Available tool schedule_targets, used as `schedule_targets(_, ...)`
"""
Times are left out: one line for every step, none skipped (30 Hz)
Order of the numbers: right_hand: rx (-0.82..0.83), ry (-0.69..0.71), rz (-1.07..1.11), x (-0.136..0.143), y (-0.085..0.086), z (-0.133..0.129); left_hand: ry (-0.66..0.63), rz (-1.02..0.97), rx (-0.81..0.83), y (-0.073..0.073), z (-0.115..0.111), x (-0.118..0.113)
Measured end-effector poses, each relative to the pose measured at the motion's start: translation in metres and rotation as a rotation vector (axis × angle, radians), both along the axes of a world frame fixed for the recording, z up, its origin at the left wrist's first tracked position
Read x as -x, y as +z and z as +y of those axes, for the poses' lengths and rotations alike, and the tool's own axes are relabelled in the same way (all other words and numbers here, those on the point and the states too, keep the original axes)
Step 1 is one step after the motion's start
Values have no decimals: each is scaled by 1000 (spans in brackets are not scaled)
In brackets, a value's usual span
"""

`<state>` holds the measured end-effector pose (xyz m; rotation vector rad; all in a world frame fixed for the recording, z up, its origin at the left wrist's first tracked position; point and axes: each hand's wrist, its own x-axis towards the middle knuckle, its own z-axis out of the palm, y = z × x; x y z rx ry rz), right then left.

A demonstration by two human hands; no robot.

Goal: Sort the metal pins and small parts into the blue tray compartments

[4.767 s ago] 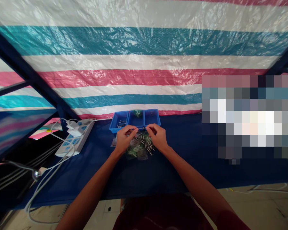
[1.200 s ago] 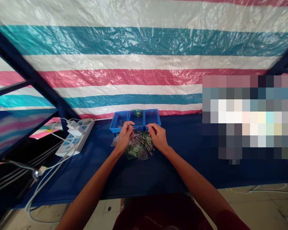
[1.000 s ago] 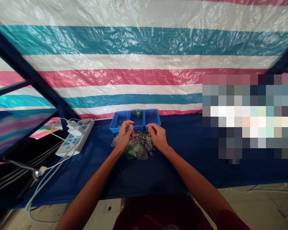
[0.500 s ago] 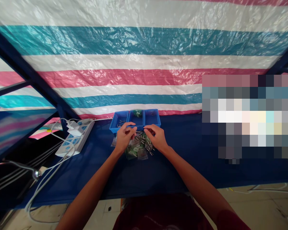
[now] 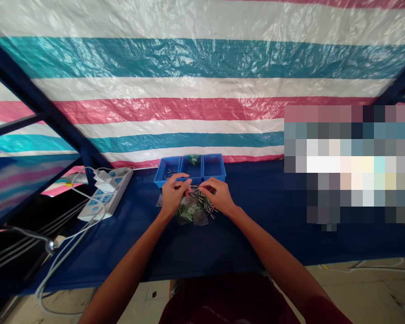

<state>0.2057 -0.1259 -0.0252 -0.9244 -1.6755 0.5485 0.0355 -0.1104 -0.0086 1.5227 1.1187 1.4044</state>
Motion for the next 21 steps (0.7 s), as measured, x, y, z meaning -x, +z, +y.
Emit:
schedule_targets(1,-3,1,0,0,0,-4,0,2,0,0,0)
schedule_targets(6,-7,4,0,0,0,-7,1,2,0,0,0)
schedule_targets(11,-12,7,0,0,0,-10,0,0,-1,0,0)
schedule_targets(15,-14,9,0,0,0,-13,0,-3,-1,0,0)
schedule_targets(19,-12,9,0,0,-1,-16,0,-5,-1,0,0)
schedule_targets(21,-8,7,0,1,-1,-19,0,-7,0,0,0)
schedule_targets(24,-4,2,0,1,-2,-22,-1,-8,0,-1,0)
schedule_targets(26,-3,-4,0,1,-2,-27,-1,-8,0,-1,0)
schedule_targets(29,-3,-10,0,2,-2,-34,-1,-9,1,-2,0)
schedule_targets(36,-6,-15,0,2,-3,-43,-2,-11,1,-2,0)
schedule_targets(43,-13,-16,0,3,-3,-57,-5,-14,2,-2,0)
schedule_targets(49,-20,-14,0,3,-3,-73,-8,-17,2,-2,0)
schedule_targets(55,-29,-9,0,3,-3,-88,-14,-22,2,-2,0)
schedule_targets(58,-40,1,-1,3,-3,-97,-21,-28,2,-2,0)
schedule_targets(58,-53,13,-1,3,-3,-100,-29,-35,2,-2,0)
schedule_targets(54,-69,30,-1,4,-3,-94,-37,-42,1,-1,0)
schedule_targets(47,-81,48,-1,4,-3,-81,-44,-48,1,-1,0)
schedule_targets(42,-91,66,-1,4,-3,-64,-45,-53,1,0,0)
schedule_targets(37,-98,83,-1,4,-3,-53,-37,-55,0,0,0)
schedule_targets(37,-100,96,-1,4,-3,-49,-20,-57,0,0,0)
schedule_targets(40,-99,103,-1,5,-3,-50,1,-61,0,0,0)
